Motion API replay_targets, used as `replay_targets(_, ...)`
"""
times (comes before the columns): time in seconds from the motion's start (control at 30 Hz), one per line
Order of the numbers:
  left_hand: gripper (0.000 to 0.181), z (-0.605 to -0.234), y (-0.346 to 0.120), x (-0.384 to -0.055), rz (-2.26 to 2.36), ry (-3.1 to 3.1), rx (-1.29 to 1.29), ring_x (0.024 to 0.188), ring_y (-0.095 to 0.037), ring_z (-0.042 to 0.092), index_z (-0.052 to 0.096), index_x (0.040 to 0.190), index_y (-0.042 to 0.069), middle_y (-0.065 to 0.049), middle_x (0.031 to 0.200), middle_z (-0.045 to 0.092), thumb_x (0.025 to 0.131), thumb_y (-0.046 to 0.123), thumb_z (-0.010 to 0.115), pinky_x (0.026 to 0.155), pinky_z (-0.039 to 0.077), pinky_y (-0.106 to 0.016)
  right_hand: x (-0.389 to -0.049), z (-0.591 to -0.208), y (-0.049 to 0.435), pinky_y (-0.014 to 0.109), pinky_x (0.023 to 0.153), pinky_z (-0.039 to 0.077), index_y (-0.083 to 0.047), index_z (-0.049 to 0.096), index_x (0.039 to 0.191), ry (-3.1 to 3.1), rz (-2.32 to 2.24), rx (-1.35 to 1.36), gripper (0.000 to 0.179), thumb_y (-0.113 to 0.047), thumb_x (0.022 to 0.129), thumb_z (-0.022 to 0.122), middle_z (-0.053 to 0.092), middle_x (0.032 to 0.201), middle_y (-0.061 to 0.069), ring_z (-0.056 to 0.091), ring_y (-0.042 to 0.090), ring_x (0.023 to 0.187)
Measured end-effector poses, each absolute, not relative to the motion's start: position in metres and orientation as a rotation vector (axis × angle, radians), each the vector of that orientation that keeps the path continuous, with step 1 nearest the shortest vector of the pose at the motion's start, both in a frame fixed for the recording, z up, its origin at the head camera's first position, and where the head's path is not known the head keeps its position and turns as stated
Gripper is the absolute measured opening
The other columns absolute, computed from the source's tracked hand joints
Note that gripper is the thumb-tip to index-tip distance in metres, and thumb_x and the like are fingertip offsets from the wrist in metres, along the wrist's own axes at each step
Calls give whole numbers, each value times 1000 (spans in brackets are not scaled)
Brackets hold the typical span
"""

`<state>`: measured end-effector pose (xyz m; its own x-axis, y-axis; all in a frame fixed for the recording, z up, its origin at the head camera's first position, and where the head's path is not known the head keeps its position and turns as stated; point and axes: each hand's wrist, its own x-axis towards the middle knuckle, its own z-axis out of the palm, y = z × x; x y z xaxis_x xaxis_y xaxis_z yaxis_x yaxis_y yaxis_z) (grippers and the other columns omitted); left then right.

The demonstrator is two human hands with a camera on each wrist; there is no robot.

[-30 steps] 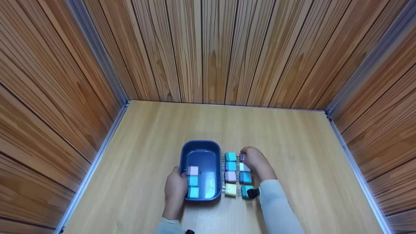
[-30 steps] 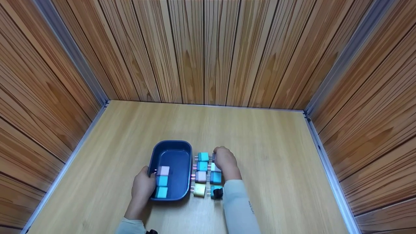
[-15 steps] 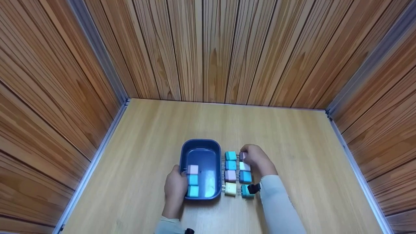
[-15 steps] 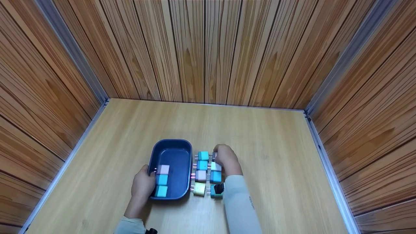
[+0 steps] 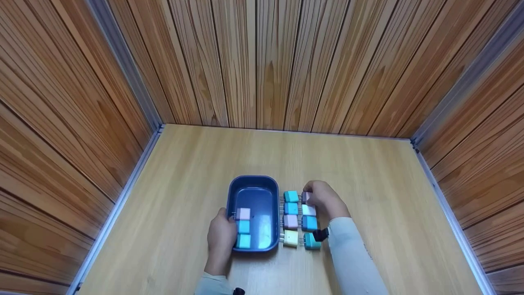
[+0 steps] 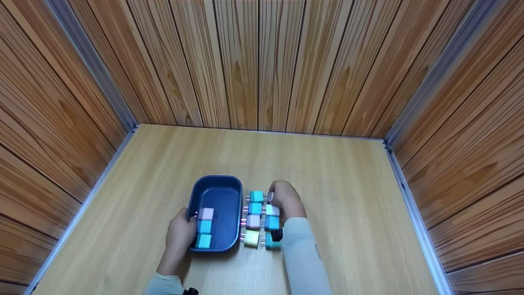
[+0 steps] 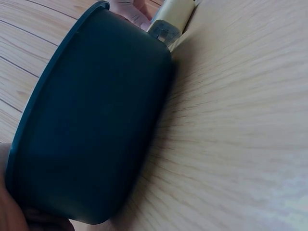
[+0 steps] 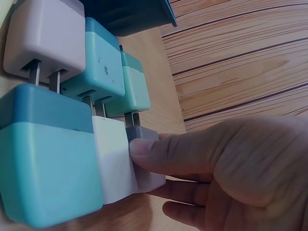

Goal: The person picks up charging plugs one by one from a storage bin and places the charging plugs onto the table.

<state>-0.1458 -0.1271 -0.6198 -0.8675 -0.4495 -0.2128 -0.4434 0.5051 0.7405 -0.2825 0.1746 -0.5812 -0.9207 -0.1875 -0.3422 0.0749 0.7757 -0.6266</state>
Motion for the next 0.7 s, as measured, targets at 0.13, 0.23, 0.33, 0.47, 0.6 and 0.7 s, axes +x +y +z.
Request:
replay_targets(0.13, 36, -620, -127, -147, -1354, -2718, 827, 116, -33, 66, 58, 135, 2, -18, 129, 67, 102, 11, 49, 93, 53, -55, -283, -582, 175, 49, 99, 49, -9, 68, 122, 2589, -928, -93, 30, 1, 94, 65, 67, 119, 10, 60, 29, 106)
replay_targets(0.23, 38, -621, -127, -147, -1344, -2722, 828, 120, -35, 65, 56, 138, 1, -19, 132, 66, 101, 11, 49, 95, 52, -56, -282, -582, 176, 50, 101, 49, -10, 67, 126, 2580, -944, -65, 33, 0, 95, 65, 66, 123, 10, 60, 29, 109)
replay_targets(0.33, 34, -621, -126, -148, -1322, -2727, 818, 116, -35, 67, 60, 132, 2, -19, 127, 69, 101, 11, 49, 91, 53, -54, -279, -582, 176, 52, 102, 48, -9, 65, 131, 2589, -952, -49, 36, -2, 95, 66, 65, 128, 12, 60, 31, 114)
replay_targets(0.47, 30, -621, -126, -148, -1324, -2729, 820, 115, -34, 67, 61, 128, 3, -18, 125, 69, 101, 11, 50, 89, 54, -54, -273, -582, 177, 55, 105, 46, -8, 64, 133, 2650, -922, -78, 37, -5, 96, 66, 62, 134, 15, 59, 34, 122)
replay_targets(0.6, 35, -620, -127, -147, -1338, -2725, 819, 120, -36, 64, 59, 134, 2, -19, 130, 67, 102, 11, 49, 94, 52, -55, -264, -581, 177, 55, 106, 45, -9, 61, 136, 2713, -908, -99, 36, -11, 100, 62, 58, 140, 15, 57, 35, 127)
replay_targets(0.7, 37, -620, -128, -147, -1342, -2724, 820, 122, -36, 64, 58, 136, 2, -19, 131, 67, 102, 12, 49, 95, 52, -55, -256, -576, 175, 54, 106, 45, -10, 61, 136, 2773, -901, -130, 35, -15, 101, 61, 55, 143, 14, 56, 35, 129)
